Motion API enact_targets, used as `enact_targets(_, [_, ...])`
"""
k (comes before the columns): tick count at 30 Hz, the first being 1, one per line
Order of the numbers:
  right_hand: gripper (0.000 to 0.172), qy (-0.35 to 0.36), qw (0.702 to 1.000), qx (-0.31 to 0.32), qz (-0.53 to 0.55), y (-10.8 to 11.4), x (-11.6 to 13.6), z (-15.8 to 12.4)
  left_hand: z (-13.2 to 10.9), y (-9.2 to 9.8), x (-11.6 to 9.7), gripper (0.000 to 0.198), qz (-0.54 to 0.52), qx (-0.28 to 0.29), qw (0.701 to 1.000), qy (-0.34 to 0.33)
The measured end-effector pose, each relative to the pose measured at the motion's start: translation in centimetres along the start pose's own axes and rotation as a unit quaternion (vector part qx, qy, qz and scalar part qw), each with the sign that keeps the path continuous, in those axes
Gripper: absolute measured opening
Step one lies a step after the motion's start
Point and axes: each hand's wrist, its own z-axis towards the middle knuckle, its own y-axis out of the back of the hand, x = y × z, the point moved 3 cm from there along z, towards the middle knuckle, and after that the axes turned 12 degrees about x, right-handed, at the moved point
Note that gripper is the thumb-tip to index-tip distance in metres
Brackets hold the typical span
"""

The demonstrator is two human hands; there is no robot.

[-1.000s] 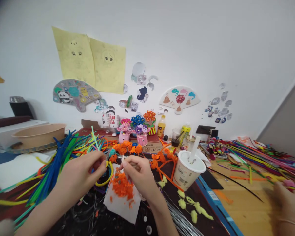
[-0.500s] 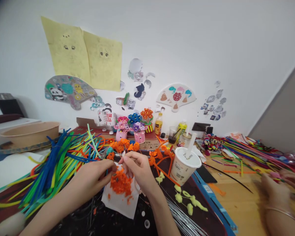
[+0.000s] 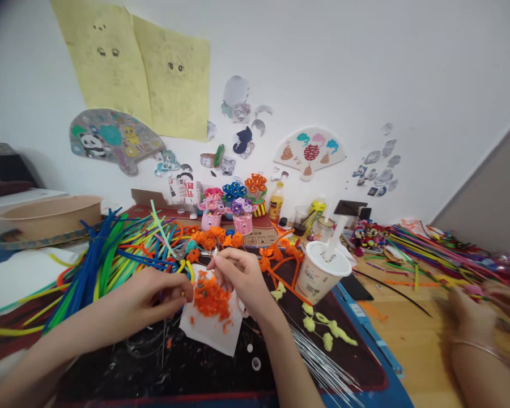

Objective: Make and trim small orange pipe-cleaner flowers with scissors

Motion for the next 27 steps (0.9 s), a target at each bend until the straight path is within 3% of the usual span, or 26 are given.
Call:
enact_targets(4, [0.024, -0.008, 1.000, -0.002, -0.018, 0.0, 0.2, 0.0, 0.3, 0.2, 0.5, 0.040, 0.066, 0.017, 0.996, 0.054])
enact_targets(6, [0.024, -0.015, 1.000, -0.007, -0.027, -0.1, 0.5, 0.0, 0.6, 0.2, 0.6, 0.034, 0.091, 0.019, 0.994, 0.060])
enact_targets(10, [0.022, -0.031, 0.999, -0.009, -0.038, -0.2, 0.7, -0.1, 1.0, -0.1, 0.4, 0.013, 0.069, 0.041, 0.997, 0.006])
enact_targets(21, [0.022, -0.062, 0.995, -0.038, -0.070, 0.1, 0.0, -0.2, 3.6, -4.5, 0.9, 0.020, 0.189, 0.038, 0.981, -0.002])
enact_targets(27, [0.021, -0.058, 0.994, -0.029, -0.085, 0.1, 0.2, -0.3, 4.2, -4.6, 0.6, 0.014, 0.215, 0.049, 0.975, -0.010])
